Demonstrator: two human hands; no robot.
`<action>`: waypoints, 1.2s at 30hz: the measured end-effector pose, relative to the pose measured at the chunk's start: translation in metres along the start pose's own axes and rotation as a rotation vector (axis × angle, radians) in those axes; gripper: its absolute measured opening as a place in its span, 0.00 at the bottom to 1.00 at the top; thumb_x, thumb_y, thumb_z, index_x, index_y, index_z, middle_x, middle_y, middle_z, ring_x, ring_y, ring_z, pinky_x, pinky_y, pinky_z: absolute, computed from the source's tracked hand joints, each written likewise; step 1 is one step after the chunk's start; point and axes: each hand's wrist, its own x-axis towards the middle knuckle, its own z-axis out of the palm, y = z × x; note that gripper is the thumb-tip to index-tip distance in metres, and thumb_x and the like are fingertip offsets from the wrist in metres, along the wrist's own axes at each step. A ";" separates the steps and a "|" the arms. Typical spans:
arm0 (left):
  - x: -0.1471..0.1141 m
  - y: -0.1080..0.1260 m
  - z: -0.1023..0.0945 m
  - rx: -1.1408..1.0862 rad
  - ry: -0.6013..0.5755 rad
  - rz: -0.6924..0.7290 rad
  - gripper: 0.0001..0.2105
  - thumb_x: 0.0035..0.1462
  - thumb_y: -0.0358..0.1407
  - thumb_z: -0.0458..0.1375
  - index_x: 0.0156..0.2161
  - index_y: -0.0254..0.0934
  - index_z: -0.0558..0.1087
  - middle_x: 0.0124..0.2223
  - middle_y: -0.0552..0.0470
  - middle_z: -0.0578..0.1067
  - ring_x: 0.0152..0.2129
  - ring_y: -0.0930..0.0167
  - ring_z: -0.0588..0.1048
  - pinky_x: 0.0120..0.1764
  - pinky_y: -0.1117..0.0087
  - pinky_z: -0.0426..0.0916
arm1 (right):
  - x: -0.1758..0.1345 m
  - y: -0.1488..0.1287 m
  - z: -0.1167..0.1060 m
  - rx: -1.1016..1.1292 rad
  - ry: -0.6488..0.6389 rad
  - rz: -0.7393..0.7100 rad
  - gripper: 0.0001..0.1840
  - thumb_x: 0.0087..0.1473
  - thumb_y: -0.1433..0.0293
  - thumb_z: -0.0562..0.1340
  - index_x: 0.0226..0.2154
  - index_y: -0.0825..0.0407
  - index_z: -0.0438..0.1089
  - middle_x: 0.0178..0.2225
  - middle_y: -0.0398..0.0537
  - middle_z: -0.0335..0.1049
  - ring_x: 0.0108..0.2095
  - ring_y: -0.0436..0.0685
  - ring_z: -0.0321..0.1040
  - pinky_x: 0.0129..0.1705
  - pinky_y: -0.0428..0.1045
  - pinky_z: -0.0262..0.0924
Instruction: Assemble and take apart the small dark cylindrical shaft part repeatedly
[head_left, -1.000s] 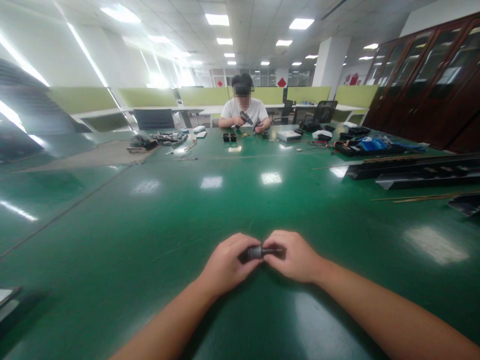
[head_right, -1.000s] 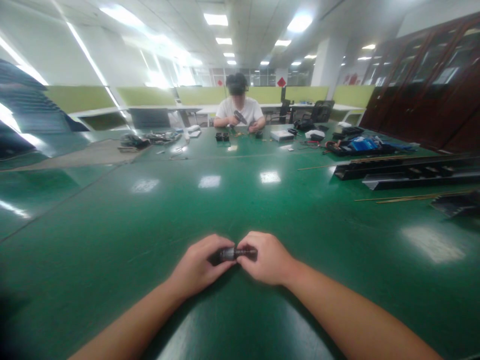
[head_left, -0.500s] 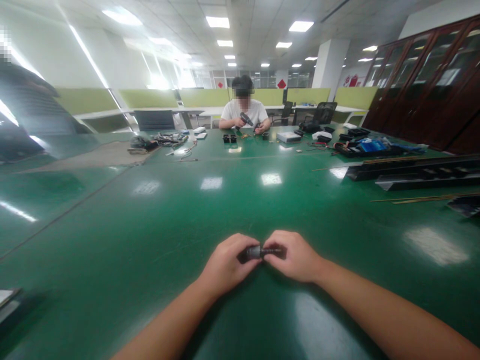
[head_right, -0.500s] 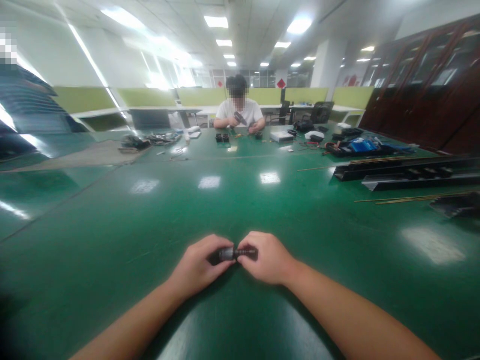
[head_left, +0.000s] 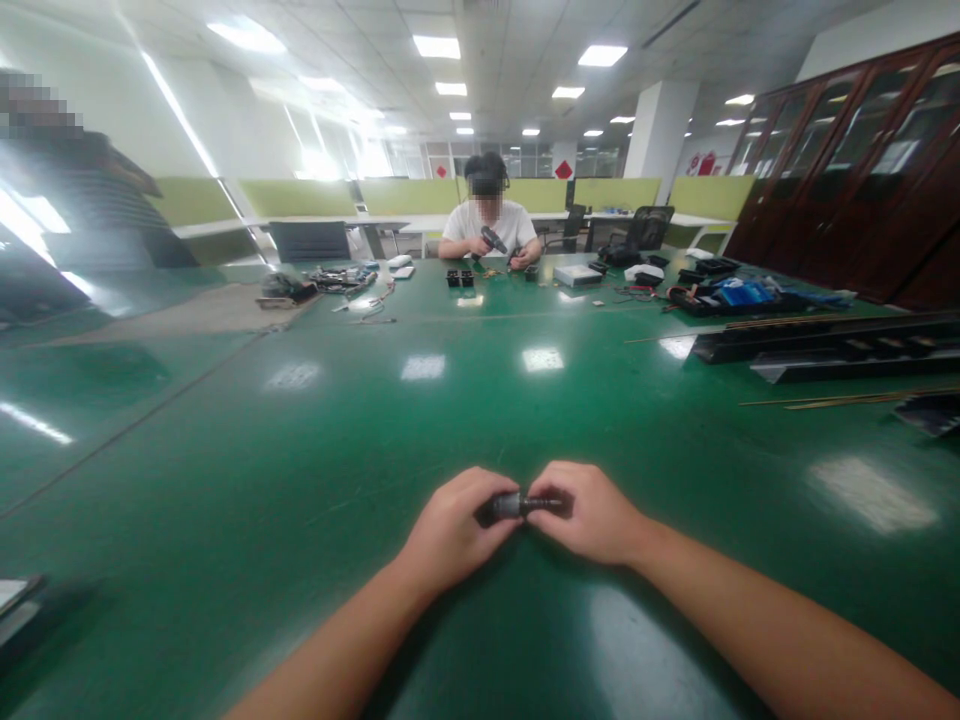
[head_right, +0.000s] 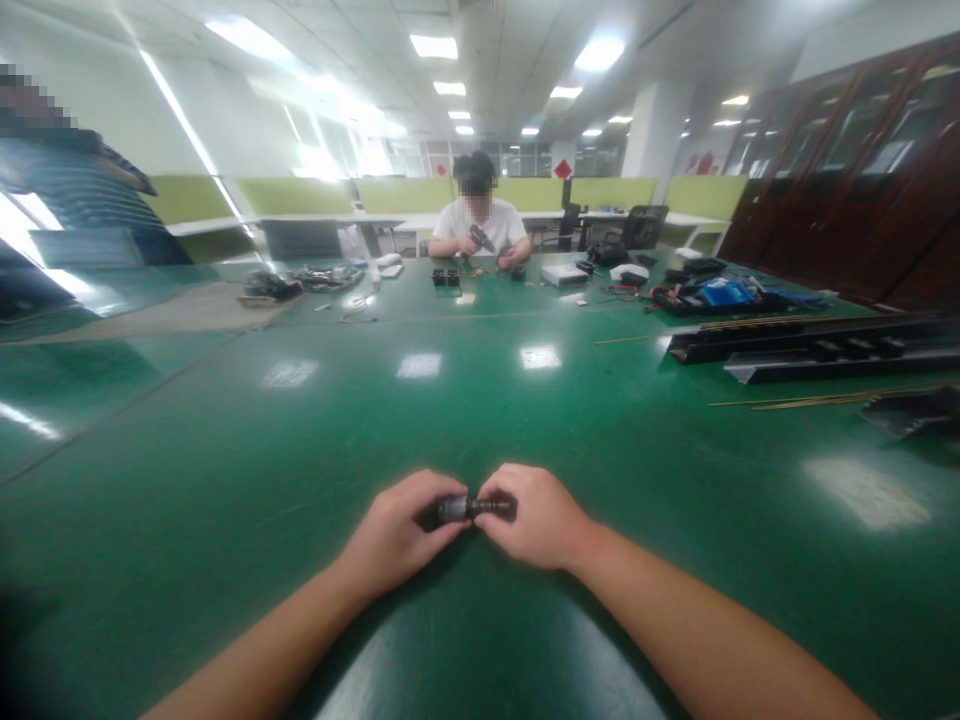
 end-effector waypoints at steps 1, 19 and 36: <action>0.000 0.000 0.000 0.000 0.000 0.000 0.09 0.55 0.32 0.63 0.43 0.40 0.74 0.40 0.52 0.77 0.37 0.69 0.75 0.42 0.68 0.68 | 0.000 0.000 0.000 -0.001 0.002 0.003 0.06 0.50 0.73 0.67 0.34 0.51 0.74 0.31 0.43 0.71 0.32 0.52 0.67 0.35 0.47 0.59; 0.000 -0.001 -0.001 0.009 0.000 -0.024 0.09 0.54 0.31 0.64 0.42 0.40 0.74 0.39 0.52 0.77 0.36 0.70 0.75 0.40 0.69 0.68 | 0.000 0.001 0.000 -0.020 0.009 0.017 0.05 0.50 0.72 0.67 0.33 0.51 0.74 0.31 0.43 0.72 0.31 0.52 0.67 0.34 0.47 0.58; 0.001 -0.001 -0.004 0.033 0.015 -0.024 0.09 0.54 0.31 0.63 0.42 0.40 0.75 0.39 0.51 0.77 0.36 0.69 0.75 0.41 0.68 0.70 | 0.001 0.002 -0.003 -0.041 0.017 0.043 0.04 0.50 0.71 0.67 0.31 0.51 0.73 0.30 0.43 0.72 0.30 0.52 0.67 0.34 0.47 0.59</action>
